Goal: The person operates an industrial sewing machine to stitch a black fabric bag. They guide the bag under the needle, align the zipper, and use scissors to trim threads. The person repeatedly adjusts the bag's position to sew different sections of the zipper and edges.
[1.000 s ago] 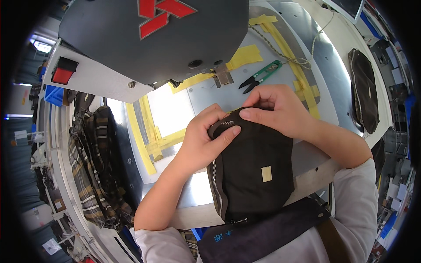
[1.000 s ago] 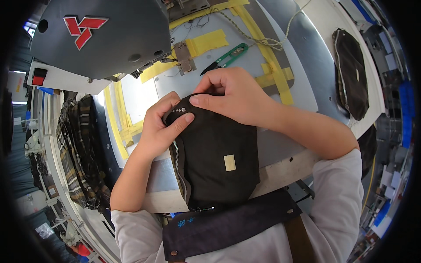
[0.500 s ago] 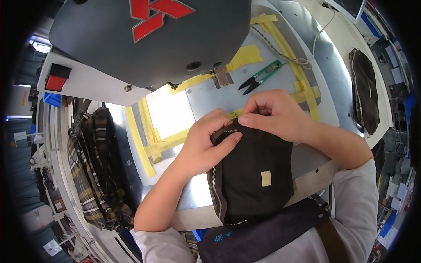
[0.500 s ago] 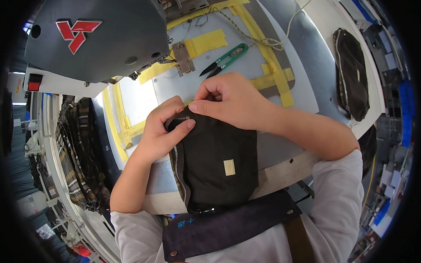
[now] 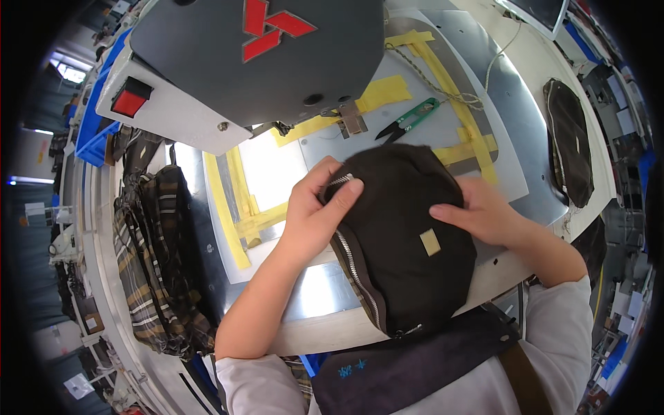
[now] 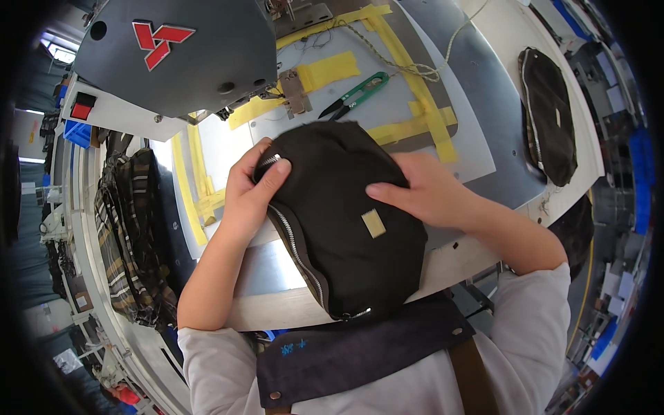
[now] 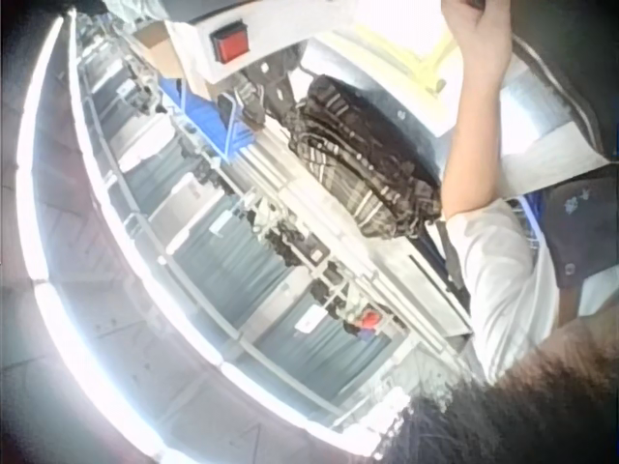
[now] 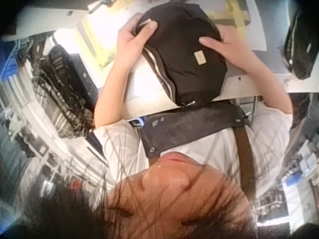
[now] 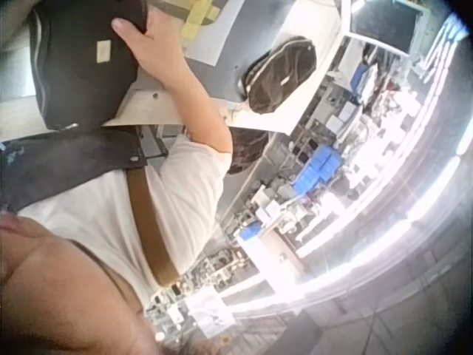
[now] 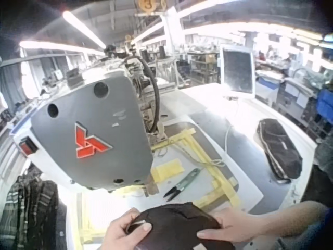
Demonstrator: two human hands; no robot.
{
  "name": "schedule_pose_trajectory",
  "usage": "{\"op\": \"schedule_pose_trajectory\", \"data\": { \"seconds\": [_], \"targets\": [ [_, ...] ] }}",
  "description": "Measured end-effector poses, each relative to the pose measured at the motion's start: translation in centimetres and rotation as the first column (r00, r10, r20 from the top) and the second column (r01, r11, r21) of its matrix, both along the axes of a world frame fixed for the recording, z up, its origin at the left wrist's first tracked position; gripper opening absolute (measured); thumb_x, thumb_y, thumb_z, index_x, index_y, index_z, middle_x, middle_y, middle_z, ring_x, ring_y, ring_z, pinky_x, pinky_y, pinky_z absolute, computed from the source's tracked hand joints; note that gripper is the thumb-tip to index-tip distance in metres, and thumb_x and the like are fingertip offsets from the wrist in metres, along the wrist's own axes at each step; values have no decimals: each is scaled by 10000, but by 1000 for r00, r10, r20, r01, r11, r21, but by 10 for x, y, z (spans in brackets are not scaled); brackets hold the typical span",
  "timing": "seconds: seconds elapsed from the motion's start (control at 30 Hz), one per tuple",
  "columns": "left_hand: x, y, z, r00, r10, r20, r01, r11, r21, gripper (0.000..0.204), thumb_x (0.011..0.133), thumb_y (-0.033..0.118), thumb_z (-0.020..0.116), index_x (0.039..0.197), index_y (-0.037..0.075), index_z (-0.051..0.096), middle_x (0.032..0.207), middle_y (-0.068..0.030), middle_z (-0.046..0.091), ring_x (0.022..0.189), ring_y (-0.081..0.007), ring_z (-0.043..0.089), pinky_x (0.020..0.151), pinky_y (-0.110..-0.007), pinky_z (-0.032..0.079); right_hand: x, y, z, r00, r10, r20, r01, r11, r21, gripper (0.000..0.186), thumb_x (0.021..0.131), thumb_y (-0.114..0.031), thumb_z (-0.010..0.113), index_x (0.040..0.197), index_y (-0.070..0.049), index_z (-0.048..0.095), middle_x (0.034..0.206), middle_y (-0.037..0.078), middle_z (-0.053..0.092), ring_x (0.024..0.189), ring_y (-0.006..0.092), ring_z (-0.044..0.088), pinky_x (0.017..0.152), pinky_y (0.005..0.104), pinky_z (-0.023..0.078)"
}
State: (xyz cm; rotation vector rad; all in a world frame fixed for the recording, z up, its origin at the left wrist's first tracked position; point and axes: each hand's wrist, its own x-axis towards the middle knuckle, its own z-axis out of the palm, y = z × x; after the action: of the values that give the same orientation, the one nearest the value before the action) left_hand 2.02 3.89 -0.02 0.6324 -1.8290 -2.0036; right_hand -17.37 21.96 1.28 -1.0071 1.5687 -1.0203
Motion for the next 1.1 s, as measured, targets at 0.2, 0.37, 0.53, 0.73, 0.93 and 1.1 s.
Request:
{"op": "schedule_pose_trajectory", "data": {
  "seconds": [0.2,0.37,0.53,0.73,0.93,1.1],
  "targets": [
    [3,20,4,994,-104,-30,91,956,-280,407,875,86,652,1259,61,520,1151,-74,534,1017,-176,575,858,-300,480,-78,86,33,790,-608,73,609,767,-204,359,872,-101,654,1198,28,578,1098,91,664,960,152,637,868,285,493],
    [11,19,27,967,-194,165,255,738,-625,372,859,80,648,1219,64,555,1158,-97,558,974,-219,607,778,-314,525,-288,208,20,205,-589,-782,481,756,-443,486,939,-233,604,1357,-18,483,1331,132,549,1195,192,546,1015,305,407],
    [79,7,87,950,194,246,166,351,-921,322,806,59,681,1123,66,626,1084,-118,632,938,-296,627,809,-362,518,-131,68,28,233,-356,-905,159,932,-326,384,919,-133,574,1294,-53,545,1350,100,530,1249,254,503,1053,358,376],
    [232,-75,95,259,937,233,281,158,-947,321,948,239,548,1207,60,611,1225,-140,608,1137,-332,564,946,-388,452,-33,-66,10,304,-164,-938,-342,900,-269,382,845,-85,609,1225,-63,582,1315,78,538,1237,299,475,1035,378,390],
    [257,-73,78,75,964,256,166,241,-956,341,987,263,480,1190,23,613,1073,-184,662,1012,-366,619,844,-391,483,-44,-88,-18,285,-115,-952,-441,866,-237,195,836,-97,642,1027,-68,668,1040,24,600,1009,220,576,811,352,505],
    [325,-55,122,88,962,-257,-64,-253,-965,475,999,350,487,1210,-65,582,1132,-230,648,1016,-327,622,907,-355,451,-75,-54,-17,218,-275,-936,-211,923,-321,210,801,-32,659,1009,-61,667,964,34,600,923,224,597,747,341,508]
  ]
}}
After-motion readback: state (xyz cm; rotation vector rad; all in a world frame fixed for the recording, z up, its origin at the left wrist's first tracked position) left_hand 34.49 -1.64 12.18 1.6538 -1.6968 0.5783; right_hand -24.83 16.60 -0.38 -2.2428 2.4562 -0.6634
